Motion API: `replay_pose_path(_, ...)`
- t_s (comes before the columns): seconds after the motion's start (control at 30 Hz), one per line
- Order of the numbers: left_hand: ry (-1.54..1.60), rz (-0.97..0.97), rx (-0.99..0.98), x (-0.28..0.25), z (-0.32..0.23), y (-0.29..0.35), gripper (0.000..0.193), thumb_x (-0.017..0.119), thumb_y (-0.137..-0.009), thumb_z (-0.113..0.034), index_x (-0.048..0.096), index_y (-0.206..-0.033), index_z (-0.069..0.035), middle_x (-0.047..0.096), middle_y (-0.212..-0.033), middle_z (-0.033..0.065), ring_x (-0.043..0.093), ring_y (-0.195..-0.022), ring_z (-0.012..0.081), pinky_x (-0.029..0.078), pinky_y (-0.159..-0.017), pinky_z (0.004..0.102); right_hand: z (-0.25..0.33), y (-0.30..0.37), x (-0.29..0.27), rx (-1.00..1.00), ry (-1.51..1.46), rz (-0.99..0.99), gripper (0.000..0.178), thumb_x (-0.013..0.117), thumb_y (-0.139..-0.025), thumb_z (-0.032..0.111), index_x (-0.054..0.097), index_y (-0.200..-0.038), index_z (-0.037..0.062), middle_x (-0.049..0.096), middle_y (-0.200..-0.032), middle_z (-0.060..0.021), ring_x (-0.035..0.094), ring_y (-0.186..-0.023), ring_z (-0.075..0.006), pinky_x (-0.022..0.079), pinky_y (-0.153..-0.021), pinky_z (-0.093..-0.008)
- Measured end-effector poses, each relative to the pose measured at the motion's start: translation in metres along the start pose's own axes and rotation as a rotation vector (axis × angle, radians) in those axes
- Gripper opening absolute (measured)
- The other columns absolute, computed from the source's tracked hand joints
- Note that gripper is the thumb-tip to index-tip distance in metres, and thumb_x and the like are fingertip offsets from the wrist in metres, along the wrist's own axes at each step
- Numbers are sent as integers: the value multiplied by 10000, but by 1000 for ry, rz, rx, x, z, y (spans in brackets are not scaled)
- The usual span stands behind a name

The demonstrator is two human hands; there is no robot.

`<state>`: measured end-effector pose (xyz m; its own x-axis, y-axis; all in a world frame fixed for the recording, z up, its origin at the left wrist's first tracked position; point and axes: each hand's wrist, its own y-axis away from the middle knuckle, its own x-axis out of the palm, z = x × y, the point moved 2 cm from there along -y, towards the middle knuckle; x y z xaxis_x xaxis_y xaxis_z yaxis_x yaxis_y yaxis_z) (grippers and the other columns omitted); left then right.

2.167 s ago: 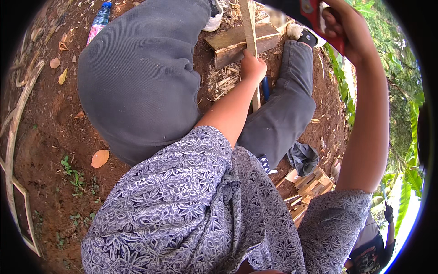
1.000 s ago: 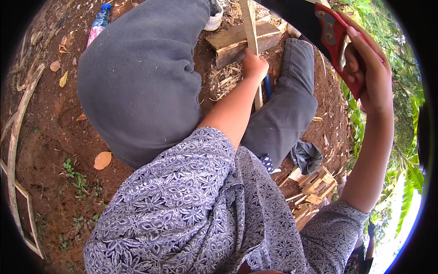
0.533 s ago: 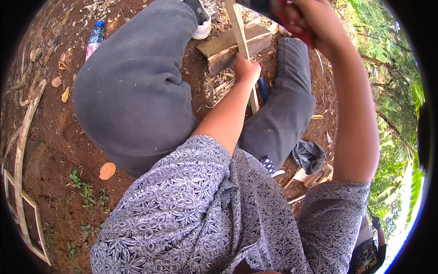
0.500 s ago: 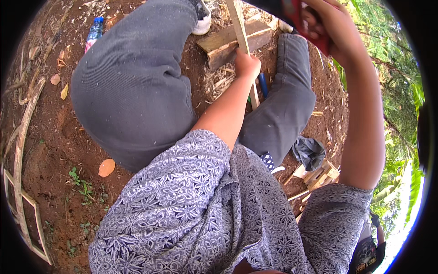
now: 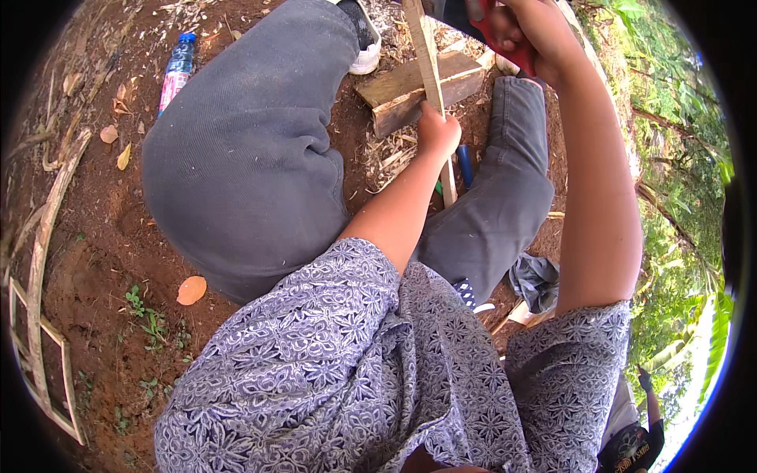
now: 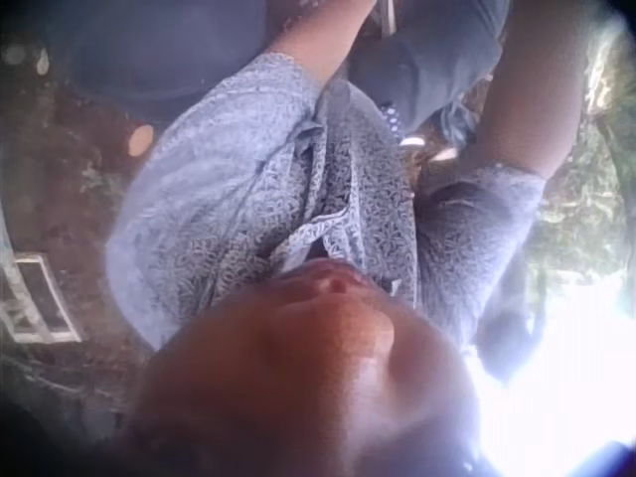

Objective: The person sits on the ground and uses a chisel and hammer to carve a wooden piece, then switches to a hand saw to cut the wood. The person continues to shape the wood with the chisel and hammer.

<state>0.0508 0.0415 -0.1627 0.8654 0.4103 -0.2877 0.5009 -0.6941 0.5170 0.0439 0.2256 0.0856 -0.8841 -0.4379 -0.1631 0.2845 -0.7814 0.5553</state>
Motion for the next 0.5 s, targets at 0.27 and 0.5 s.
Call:
replay_pose_path(0.27,429,212,-135,4,13,-5,84,573,-918,-121,545,-945,-46,581,-667,79,567,-456,189,509,-422,366,-21,30,32,-432,-236,-110,434,574,-1063,258,542,-1410,-1,429,-669,56,370,-522,-27,342,-498,-212)
replay_pose_path(0.5,237,32,49,10,32,-13,175,562,-913,-129,616,-1010,6,614,-654,112,644,-518,235,527,-478,396,18,94,-4,-303,-54,-91,428,538,-1085,227,526,-1440,-13,384,-676,78,337,-514,0,291,-440,-192)
